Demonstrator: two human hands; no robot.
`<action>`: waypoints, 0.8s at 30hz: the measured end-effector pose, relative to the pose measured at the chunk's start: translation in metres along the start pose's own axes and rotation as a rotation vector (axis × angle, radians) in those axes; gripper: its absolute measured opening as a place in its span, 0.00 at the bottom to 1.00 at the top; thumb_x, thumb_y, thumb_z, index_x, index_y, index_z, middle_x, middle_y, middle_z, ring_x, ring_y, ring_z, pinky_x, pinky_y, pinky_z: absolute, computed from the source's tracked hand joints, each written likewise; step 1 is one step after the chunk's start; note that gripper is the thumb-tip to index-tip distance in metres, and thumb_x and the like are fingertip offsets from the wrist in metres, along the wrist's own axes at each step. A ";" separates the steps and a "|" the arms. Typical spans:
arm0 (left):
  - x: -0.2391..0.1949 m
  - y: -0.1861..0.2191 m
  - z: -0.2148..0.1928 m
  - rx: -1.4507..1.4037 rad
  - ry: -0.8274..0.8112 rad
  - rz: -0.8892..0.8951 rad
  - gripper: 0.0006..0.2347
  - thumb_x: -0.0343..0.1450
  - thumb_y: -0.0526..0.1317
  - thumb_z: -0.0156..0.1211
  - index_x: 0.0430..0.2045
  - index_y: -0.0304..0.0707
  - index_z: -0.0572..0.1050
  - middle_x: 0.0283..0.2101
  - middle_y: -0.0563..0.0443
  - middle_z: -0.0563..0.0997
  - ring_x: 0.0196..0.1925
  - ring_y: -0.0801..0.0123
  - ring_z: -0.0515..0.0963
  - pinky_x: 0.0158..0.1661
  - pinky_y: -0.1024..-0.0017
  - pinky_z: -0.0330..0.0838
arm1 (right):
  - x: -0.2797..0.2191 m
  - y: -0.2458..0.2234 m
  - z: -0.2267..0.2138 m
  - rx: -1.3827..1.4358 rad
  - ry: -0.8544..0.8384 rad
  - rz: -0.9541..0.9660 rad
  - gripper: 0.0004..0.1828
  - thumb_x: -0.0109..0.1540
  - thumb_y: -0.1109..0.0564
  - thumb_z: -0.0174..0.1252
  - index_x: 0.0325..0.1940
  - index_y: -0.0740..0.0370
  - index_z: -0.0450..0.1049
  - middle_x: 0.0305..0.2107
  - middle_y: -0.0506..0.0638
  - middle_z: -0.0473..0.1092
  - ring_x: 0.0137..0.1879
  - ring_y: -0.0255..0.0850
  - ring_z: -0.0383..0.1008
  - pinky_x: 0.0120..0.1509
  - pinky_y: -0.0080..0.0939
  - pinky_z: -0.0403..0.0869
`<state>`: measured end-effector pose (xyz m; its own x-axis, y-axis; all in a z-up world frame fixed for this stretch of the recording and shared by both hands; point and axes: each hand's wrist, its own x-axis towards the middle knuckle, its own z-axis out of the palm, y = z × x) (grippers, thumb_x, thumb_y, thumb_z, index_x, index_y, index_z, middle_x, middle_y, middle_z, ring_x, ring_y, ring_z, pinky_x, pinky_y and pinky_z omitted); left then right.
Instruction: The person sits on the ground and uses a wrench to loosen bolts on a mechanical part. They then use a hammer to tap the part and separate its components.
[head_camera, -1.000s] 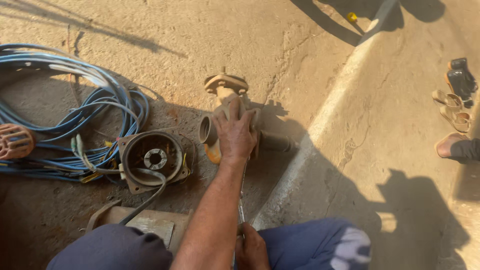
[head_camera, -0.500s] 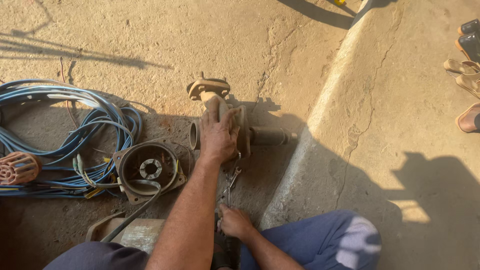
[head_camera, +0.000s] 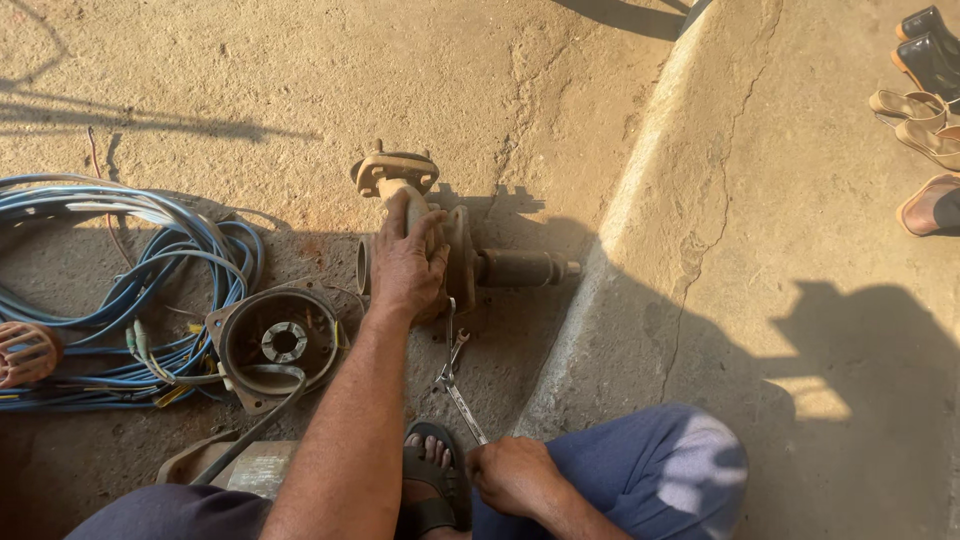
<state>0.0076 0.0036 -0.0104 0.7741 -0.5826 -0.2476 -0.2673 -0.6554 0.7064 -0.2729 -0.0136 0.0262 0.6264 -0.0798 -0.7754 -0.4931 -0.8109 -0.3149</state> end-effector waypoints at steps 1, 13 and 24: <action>0.000 -0.001 0.000 0.002 0.003 0.002 0.24 0.70 0.44 0.66 0.61 0.71 0.70 0.79 0.53 0.41 0.78 0.54 0.49 0.74 0.57 0.43 | 0.002 0.005 -0.004 -0.020 -0.010 -0.031 0.13 0.62 0.52 0.53 0.46 0.49 0.81 0.36 0.55 0.78 0.46 0.54 0.79 0.52 0.57 0.76; -0.002 0.000 0.005 -0.009 0.095 0.040 0.21 0.70 0.44 0.67 0.58 0.71 0.72 0.78 0.52 0.45 0.77 0.53 0.50 0.74 0.56 0.43 | 0.010 -0.022 0.035 0.164 -0.344 -0.032 0.12 0.66 0.56 0.53 0.50 0.52 0.81 0.39 0.52 0.76 0.45 0.43 0.77 0.55 0.49 0.75; -0.004 -0.008 0.015 -0.039 0.172 0.040 0.22 0.68 0.43 0.68 0.57 0.71 0.72 0.78 0.51 0.46 0.78 0.52 0.49 0.75 0.51 0.37 | 0.091 0.022 -0.019 0.356 0.556 0.094 0.45 0.59 0.44 0.70 0.70 0.68 0.58 0.63 0.64 0.61 0.65 0.54 0.64 0.67 0.53 0.67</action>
<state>-0.0021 0.0034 -0.0251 0.8512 -0.5145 -0.1040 -0.2800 -0.6126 0.7391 -0.2149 -0.0499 -0.0409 0.7420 -0.5052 -0.4407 -0.6704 -0.5524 -0.4955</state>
